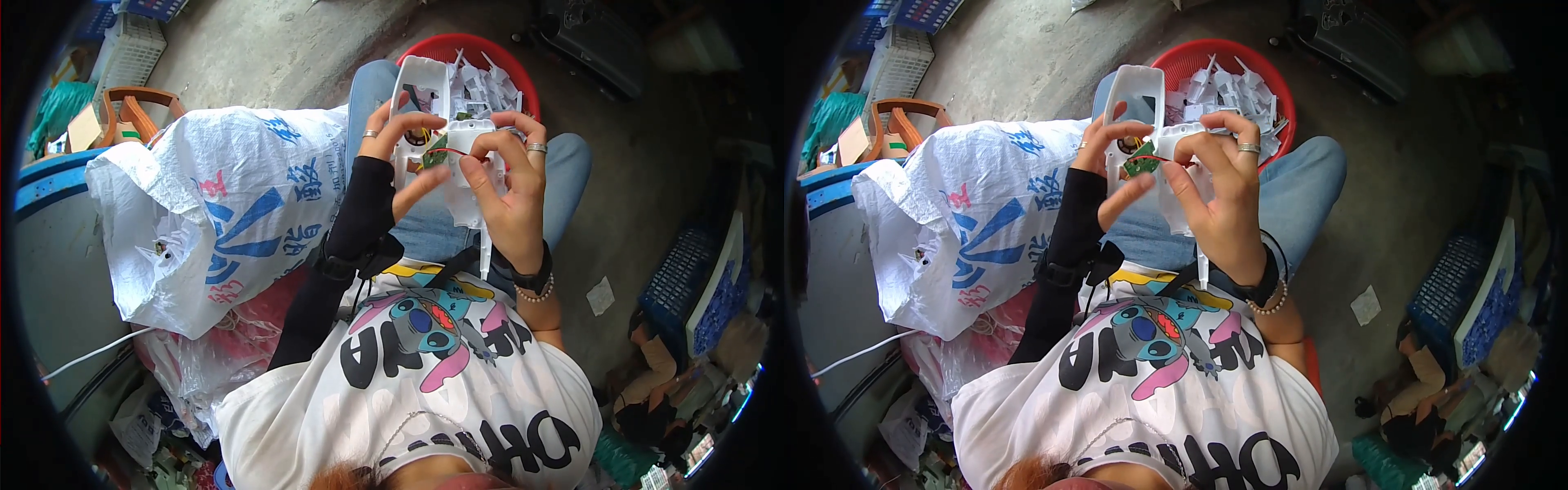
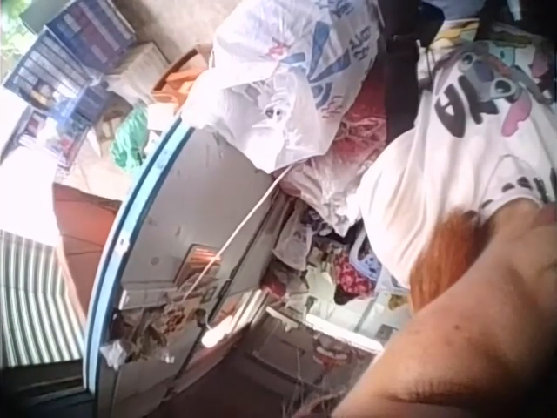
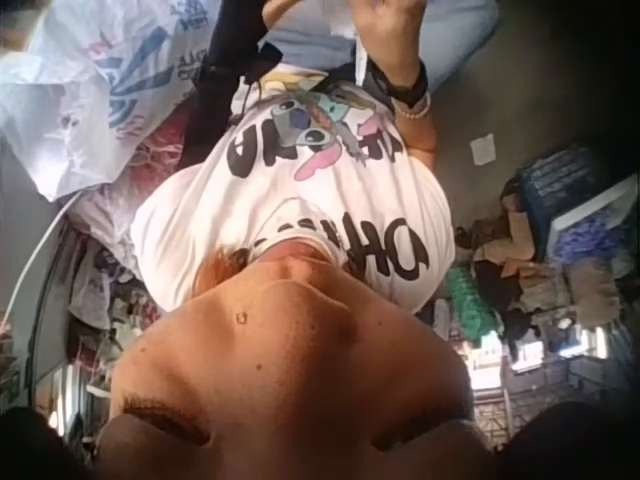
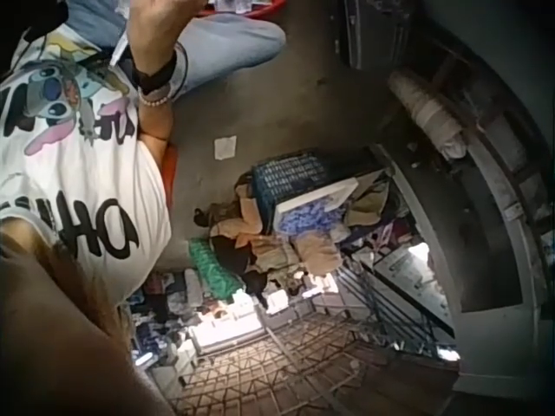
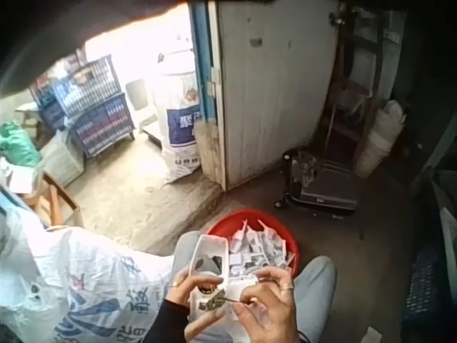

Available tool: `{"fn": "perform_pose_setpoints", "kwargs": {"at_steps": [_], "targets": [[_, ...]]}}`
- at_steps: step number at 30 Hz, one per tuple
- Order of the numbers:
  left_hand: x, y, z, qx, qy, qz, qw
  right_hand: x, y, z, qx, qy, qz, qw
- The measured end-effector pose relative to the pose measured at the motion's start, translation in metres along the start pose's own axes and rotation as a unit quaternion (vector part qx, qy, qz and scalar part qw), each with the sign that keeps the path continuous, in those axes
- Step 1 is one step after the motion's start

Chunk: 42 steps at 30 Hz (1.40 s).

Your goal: Assemble small plastic components and internal parts and sort them into bags and buckets.

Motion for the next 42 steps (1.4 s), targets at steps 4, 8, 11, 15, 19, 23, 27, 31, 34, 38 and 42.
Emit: {"fn": "perform_pose_setpoints", "kwargs": {"at_steps": [4,8,11,15,19,23,27,31,34,38,42], "targets": [[-0.001,0.001,0.006,-0.121,-0.121,-0.055,0.984,-0.002,-0.002,0.000,0.023,-0.023,-0.008,0.999],[-0.005,0.002,0.003,-0.108,0.104,0.000,0.989,0.000,-0.004,0.010,0.021,-0.003,0.028,0.999],[-0.011,0.003,0.008,-0.147,0.157,0.082,0.973,-0.002,-0.003,0.015,0.034,-0.035,0.015,0.999],[-0.008,0.004,0.010,-0.168,0.167,0.138,0.962,0.003,-0.002,0.021,-0.001,-0.031,0.060,0.998],[-0.016,0.000,0.014,-0.161,0.124,0.117,0.972,0.005,-0.001,0.027,-0.044,-0.103,-0.024,0.993],[-0.023,0.000,0.012,-0.171,0.101,0.080,0.977,0.011,0.001,0.026,-0.028,-0.148,-0.038,0.988],[-0.021,-0.001,0.011,-0.171,0.101,0.083,0.977,0.016,0.005,0.021,0.008,-0.138,-0.070,0.988],[-0.018,0.002,0.014,-0.166,0.103,0.081,0.977,0.016,0.003,0.024,0.012,-0.137,-0.061,0.989],[0.002,0.006,0.016,-0.189,0.107,0.114,0.970,0.018,0.000,0.027,0.012,-0.154,-0.025,0.988],[0.012,0.034,-0.011,-0.274,0.158,0.112,0.942,0.041,-0.027,0.039,0.065,-0.083,-0.016,0.994],[0.015,0.034,-0.009,-0.201,0.151,0.108,0.962,-0.010,-0.025,0.005,-0.039,0.008,0.078,0.996]]}}
Point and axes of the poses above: each hand's wrist, its own y-axis towards the middle knuckle, its own z-axis out of the palm, x = y × z, the point moved 1 cm from there along y, towards the middle knuckle, and after that the axes turned 7 degrees about -z, right-handed, at the moved point
